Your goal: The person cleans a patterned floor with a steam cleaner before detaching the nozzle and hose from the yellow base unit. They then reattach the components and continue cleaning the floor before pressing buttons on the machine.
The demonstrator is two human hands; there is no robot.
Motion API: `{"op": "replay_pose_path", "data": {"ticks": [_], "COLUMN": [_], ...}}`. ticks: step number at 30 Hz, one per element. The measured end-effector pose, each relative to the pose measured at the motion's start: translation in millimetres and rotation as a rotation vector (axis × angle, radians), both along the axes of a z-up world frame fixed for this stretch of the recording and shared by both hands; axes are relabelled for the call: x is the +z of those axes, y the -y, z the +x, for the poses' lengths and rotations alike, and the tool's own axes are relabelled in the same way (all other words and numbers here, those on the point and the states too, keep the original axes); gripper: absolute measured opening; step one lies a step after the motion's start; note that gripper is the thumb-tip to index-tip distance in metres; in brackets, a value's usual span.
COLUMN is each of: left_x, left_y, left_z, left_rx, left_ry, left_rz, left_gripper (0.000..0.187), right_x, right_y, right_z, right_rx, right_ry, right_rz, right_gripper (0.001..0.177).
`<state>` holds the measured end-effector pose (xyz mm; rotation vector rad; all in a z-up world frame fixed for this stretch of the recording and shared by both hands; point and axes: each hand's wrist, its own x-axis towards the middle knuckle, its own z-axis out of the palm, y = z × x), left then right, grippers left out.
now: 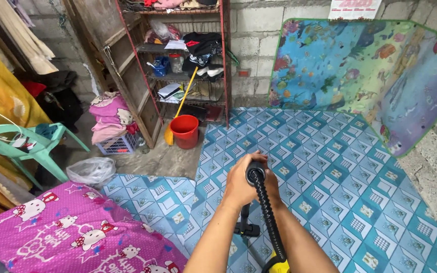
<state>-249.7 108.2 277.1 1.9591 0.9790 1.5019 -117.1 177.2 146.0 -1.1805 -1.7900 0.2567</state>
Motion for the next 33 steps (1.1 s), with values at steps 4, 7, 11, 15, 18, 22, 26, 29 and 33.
{"op": "replay_pose_path", "data": {"ticks": [4, 7, 11, 15, 18, 22, 26, 29, 33], "left_x": [-2.3, -2.3, 2.8, 3.6, 2.1, -1.5, -3.6, -2.9, -1.8], "left_y": [-1.2, -2.2, -0.3, -0.3, -3.3, -4.0, -5.6, -7.0, -8.6], "left_z": [-1.9, -4.2, -5.0, -4.1, -5.0, -5.7, -7.7, -8.9, -10.2], "left_rx": [0.050, 0.066, 0.085, 0.102, 0.104, 0.096, 0.107, 0.116, 0.122], "left_ry": [0.021, 0.033, 0.029, 0.041, 0.053, 0.080, 0.078, 0.073, 0.075], "left_rz": [0.018, 0.022, 0.000, -0.008, -0.002, 0.015, 0.022, 0.022, 0.000], "left_gripper": [0.027, 0.025, 0.025, 0.024, 0.023, 0.022, 0.021, 0.021, 0.023], "right_x": [-0.1, 10.1, 21.2, 23.2, 32.7, 53.9, 55.2, 52.9, 44.7], "right_y": [-4.5, -3.4, 4.2, 5.1, 6.9, 17.6, 17.9, 14.4, 8.7], "right_z": [-6.4, -11.6, -16.7, -18.5, -22.8, -30.2, -33.0, -33.9, -34.3], "right_rx": [-0.044, -0.079, -0.068, -0.069, -0.075, -0.146, -0.137, -0.131, -0.130], "right_ry": [0.057, -0.006, 0.038, -0.041, -0.022, -0.028, -0.107, -0.040, -0.013], "right_rz": [-0.115, -0.184, -0.140, -0.186, -0.192, -0.389, -0.477, -0.380, -0.379], "right_gripper": [0.019, 0.027, 0.026, 0.031, 0.032, 0.043, 0.039, 0.039, 0.034]}}
